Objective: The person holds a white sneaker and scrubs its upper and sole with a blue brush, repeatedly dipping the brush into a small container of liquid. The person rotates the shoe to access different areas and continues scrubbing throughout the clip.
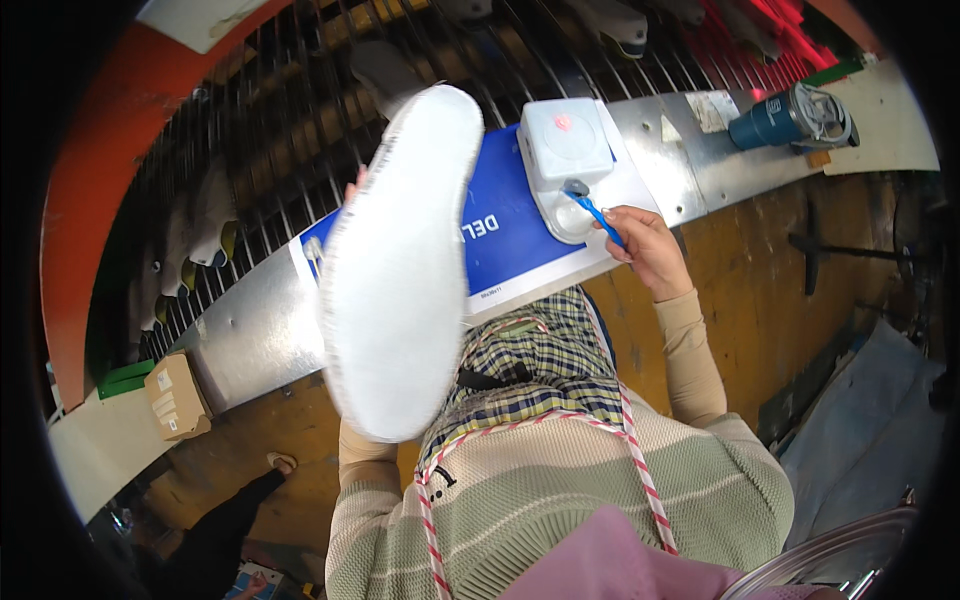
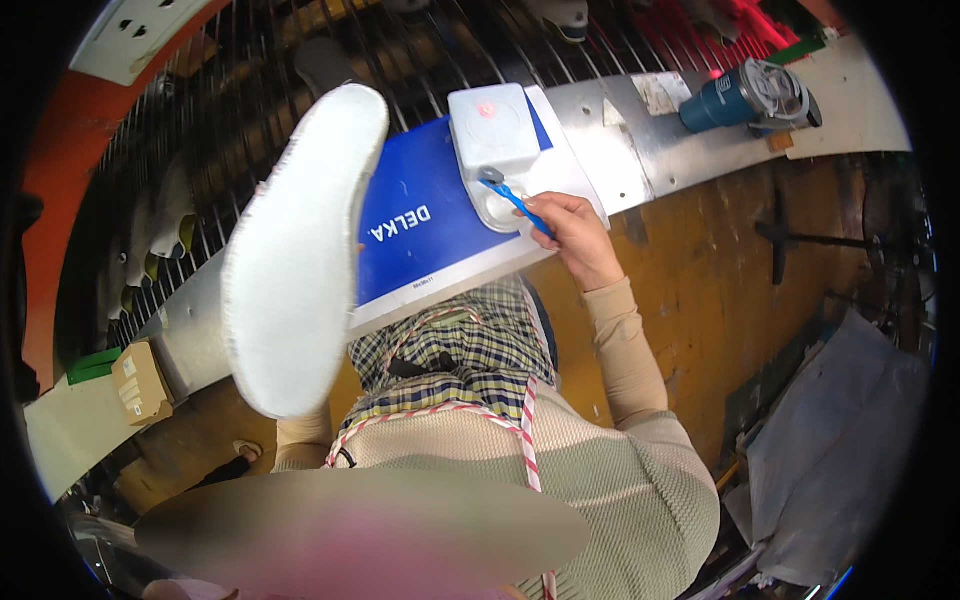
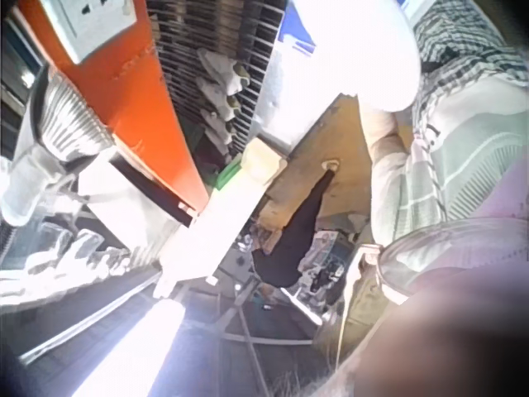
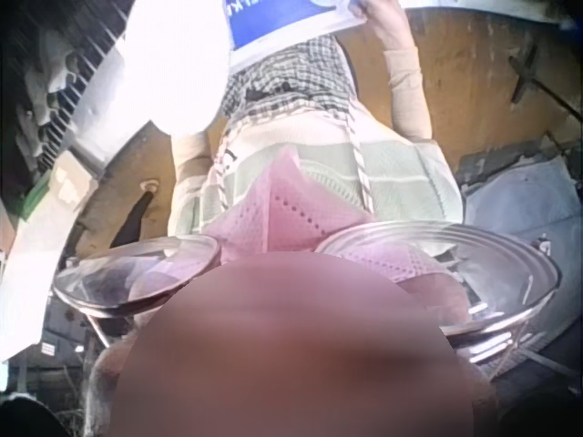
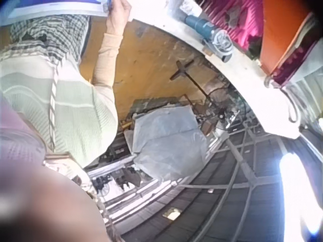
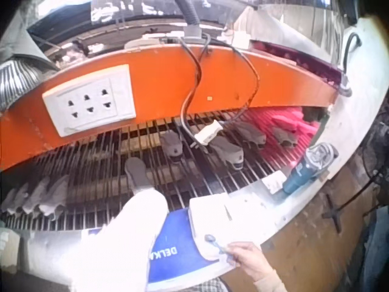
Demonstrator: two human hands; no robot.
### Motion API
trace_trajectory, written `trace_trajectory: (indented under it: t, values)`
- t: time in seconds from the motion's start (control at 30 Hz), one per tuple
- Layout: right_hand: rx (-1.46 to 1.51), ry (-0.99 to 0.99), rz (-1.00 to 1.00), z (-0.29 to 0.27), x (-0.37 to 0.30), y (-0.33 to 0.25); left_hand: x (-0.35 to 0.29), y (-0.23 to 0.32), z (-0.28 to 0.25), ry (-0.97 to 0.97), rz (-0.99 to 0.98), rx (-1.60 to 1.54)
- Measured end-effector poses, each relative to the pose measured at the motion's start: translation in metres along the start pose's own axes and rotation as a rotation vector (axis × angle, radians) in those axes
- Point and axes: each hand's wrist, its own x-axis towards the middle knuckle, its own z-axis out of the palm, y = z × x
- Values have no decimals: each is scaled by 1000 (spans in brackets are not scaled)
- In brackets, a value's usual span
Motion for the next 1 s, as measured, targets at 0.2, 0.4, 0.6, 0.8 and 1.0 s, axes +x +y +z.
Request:
trace_trajectory:
  t: [0.2,0.4,0.6,0.8,1.0]
  values:
    - [-67,-26,-671,92,2,-42,26,32,34,149,490,317]
    - [-288,77,-989,133,-8,-67,45,53,16,126,732,461]
    - [-505,215,-1234,138,-12,-83,48,63,2,108,824,542]
    - [-689,317,-1341,139,-16,-116,46,69,-6,83,863,576]
    - [-743,303,-1472,135,-4,-142,41,70,-6,92,852,566]
